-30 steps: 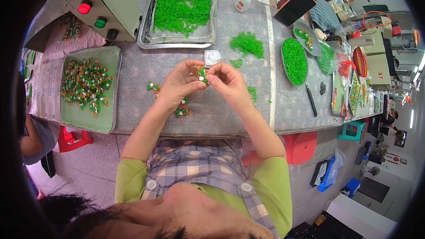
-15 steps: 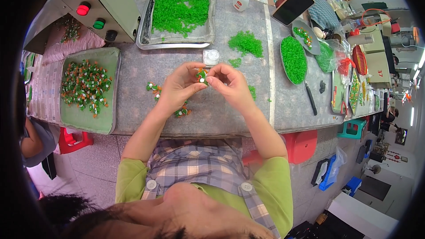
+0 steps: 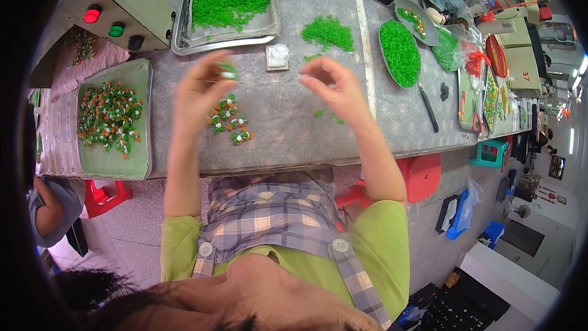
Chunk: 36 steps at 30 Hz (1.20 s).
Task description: The person assembles small plastic Christmas tree-shaped figurines by attaching star-shaped components to them by hand.
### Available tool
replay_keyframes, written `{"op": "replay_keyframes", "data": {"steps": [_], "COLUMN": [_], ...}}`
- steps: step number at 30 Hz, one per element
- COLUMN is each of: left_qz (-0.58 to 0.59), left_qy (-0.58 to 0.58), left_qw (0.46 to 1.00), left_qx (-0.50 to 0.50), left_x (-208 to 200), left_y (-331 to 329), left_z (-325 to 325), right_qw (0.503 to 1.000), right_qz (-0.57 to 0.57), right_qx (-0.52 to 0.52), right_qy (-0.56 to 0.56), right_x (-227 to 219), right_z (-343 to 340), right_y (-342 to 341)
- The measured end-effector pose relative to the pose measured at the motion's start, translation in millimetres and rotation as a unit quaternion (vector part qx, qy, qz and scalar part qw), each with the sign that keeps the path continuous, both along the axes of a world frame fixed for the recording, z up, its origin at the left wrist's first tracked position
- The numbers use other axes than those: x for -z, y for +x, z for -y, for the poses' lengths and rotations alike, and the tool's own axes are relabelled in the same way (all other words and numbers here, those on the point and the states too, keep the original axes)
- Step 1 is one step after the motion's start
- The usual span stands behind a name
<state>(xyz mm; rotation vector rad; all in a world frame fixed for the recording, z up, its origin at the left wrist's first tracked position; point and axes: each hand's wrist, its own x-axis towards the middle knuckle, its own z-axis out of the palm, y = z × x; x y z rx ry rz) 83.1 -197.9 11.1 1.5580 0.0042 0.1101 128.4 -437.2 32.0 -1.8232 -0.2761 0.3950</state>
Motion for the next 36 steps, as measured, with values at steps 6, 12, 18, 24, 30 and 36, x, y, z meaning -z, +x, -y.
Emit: {"op": "replay_keyframes", "data": {"steps": [6,12,18,24,30,36], "left_qz": [-0.059,0.105,0.168,0.172,0.161,0.063], "left_qy": [0.469,0.63,0.442,0.499,0.452,0.178], "left_qw": [0.808,0.67,0.88,0.846,0.876,0.981], "left_qx": [-0.353,-0.377,0.039,0.077,0.056,0.053], "left_x": [-4.3,-8.9,6.4,32.1,25.6,8.2], "left_y": [-43.9,-69.0,-70.1,-54.4,-38.8,-15.9], "left_z": [-144.0,-151.7,-13.3,17.5,22.2,33.9], "right_qw": [0.934,0.904,0.874,0.91,0.973,0.987], "right_qz": [0.139,0.22,0.286,0.256,0.156,-0.051], "right_qx": [-0.144,-0.155,-0.146,-0.071,0.012,0.022], "right_qy": [-0.298,-0.333,-0.366,-0.319,-0.171,0.149], "right_x": [9.1,16.1,13.4,9.5,5.3,-4.1], "right_z": [43.1,29.0,20.6,23.5,14.8,-9.3], "right_y": [-13.4,-26.1,-19.1,-13.5,-15.1,-17.8]}}
